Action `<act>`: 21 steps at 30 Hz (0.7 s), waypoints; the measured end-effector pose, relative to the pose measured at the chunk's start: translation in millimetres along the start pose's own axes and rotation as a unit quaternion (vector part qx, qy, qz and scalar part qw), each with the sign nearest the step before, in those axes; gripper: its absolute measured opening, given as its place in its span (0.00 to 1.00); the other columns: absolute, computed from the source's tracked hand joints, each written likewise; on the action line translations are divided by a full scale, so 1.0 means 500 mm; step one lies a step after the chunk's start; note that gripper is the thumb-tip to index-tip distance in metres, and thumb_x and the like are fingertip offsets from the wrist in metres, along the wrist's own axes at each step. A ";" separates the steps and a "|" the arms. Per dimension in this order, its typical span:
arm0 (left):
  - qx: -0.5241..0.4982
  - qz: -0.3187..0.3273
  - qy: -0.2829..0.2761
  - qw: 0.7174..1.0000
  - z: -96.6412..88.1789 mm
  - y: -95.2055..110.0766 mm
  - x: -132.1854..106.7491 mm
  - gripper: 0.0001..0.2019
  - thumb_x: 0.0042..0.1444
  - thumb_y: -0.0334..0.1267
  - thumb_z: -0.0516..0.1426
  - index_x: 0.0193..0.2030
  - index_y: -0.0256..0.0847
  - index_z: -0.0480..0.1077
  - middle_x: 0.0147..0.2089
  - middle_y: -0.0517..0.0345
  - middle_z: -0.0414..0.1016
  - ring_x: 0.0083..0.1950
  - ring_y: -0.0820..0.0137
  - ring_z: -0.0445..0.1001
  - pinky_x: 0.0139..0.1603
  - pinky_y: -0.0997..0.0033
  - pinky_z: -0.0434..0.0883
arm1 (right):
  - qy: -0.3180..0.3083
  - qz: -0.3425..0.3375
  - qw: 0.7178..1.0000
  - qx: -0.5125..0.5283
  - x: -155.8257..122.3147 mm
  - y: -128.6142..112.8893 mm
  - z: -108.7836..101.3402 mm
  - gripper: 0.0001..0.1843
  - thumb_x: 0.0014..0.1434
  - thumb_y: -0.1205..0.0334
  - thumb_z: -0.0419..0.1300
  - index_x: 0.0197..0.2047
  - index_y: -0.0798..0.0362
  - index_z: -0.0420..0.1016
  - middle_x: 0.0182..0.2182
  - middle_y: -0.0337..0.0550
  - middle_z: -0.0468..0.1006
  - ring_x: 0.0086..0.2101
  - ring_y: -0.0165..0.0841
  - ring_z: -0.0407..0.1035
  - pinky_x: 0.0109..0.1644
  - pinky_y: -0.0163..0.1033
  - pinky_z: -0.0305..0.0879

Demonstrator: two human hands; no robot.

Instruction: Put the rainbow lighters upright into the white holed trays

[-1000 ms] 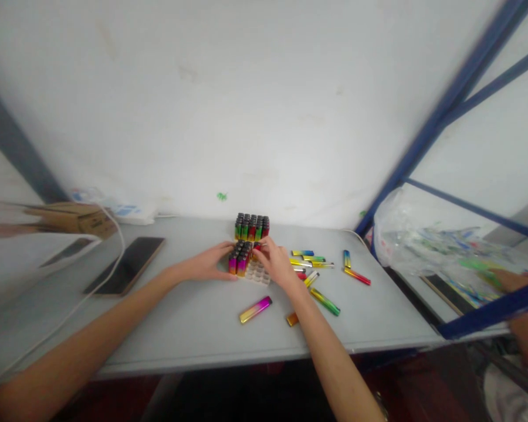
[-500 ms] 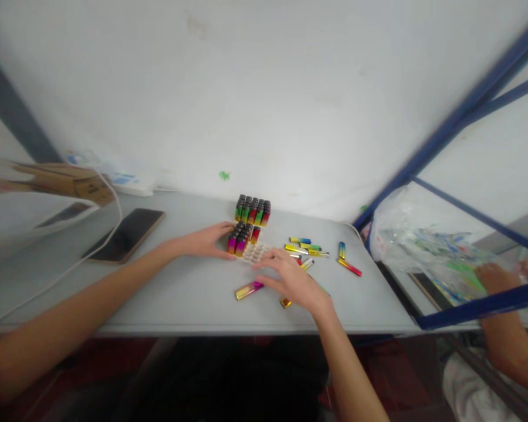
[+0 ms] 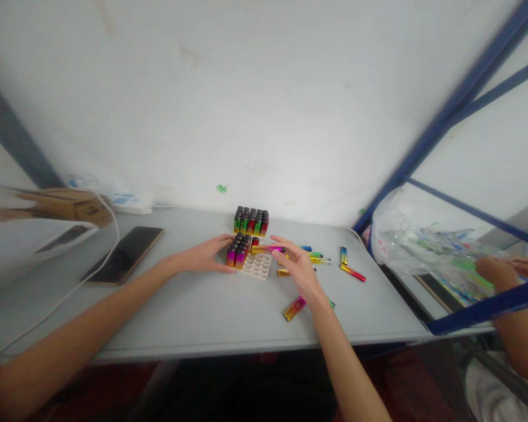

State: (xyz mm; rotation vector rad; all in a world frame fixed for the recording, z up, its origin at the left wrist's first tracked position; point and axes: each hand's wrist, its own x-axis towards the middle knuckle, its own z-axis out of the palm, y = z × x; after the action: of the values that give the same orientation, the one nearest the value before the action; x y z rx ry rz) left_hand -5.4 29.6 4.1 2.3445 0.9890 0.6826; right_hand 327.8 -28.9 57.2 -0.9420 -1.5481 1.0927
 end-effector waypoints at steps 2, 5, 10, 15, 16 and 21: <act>-0.004 0.000 0.002 1.000 -0.001 0.002 -0.001 0.43 0.59 0.64 0.75 0.74 0.42 0.75 0.79 0.40 0.74 0.79 0.40 0.72 0.85 0.44 0.66 | 0.037 0.007 0.997 0.075 0.045 -0.011 0.016 0.28 0.59 0.31 0.78 0.46 0.47 0.89 0.57 0.53 0.89 0.62 0.52 0.80 0.70 0.61 0.76; -0.003 -0.007 0.007 1.000 -0.003 0.005 -0.004 0.44 0.58 0.63 0.76 0.74 0.43 0.75 0.80 0.40 0.73 0.80 0.39 0.72 0.85 0.43 0.66 | 0.033 0.019 0.991 0.128 0.107 -0.021 0.039 0.31 0.59 0.27 0.76 0.40 0.48 0.83 0.48 0.53 0.91 0.54 0.50 0.85 0.62 0.57 0.82; -0.001 -0.005 0.010 1.000 -0.003 0.006 -0.007 0.44 0.59 0.62 0.76 0.76 0.43 0.74 0.80 0.39 0.73 0.79 0.40 0.73 0.85 0.41 0.67 | 0.016 0.039 0.987 0.155 0.142 0.000 0.061 0.35 0.54 0.24 0.77 0.39 0.47 0.76 0.40 0.47 0.89 0.39 0.43 0.86 0.46 0.49 0.84; -0.006 0.001 0.011 1.000 -0.005 0.008 -0.006 0.44 0.59 0.62 0.76 0.76 0.44 0.74 0.79 0.41 0.74 0.79 0.40 0.73 0.85 0.41 0.66 | 0.004 0.037 0.992 0.121 0.118 0.023 0.064 0.36 0.54 0.23 0.76 0.43 0.47 0.76 0.34 0.42 0.85 0.32 0.38 0.79 0.39 0.43 0.77; -0.005 -0.001 0.010 1.000 -0.005 0.008 -0.005 0.44 0.59 0.62 0.76 0.76 0.44 0.74 0.79 0.40 0.74 0.79 0.40 0.73 0.86 0.41 0.66 | 0.004 0.032 0.993 0.117 0.114 0.025 0.065 0.36 0.55 0.23 0.75 0.44 0.47 0.76 0.31 0.39 0.83 0.31 0.36 0.77 0.38 0.42 0.75; 0.004 -0.005 0.003 1.000 -0.007 0.012 -0.004 0.45 0.60 0.62 0.76 0.77 0.42 0.73 0.80 0.39 0.74 0.79 0.40 0.73 0.86 0.42 0.66 | -0.018 0.049 0.990 0.129 0.105 0.033 0.086 0.37 0.57 0.19 0.70 0.45 0.43 0.69 0.26 0.26 0.67 0.21 0.28 0.57 0.27 0.36 0.61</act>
State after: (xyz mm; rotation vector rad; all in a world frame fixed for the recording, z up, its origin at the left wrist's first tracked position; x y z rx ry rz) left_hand -5.8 25.2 9.6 2.3451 1.0069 0.6826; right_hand 275.1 16.7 51.2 -0.8313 -1.3600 1.3498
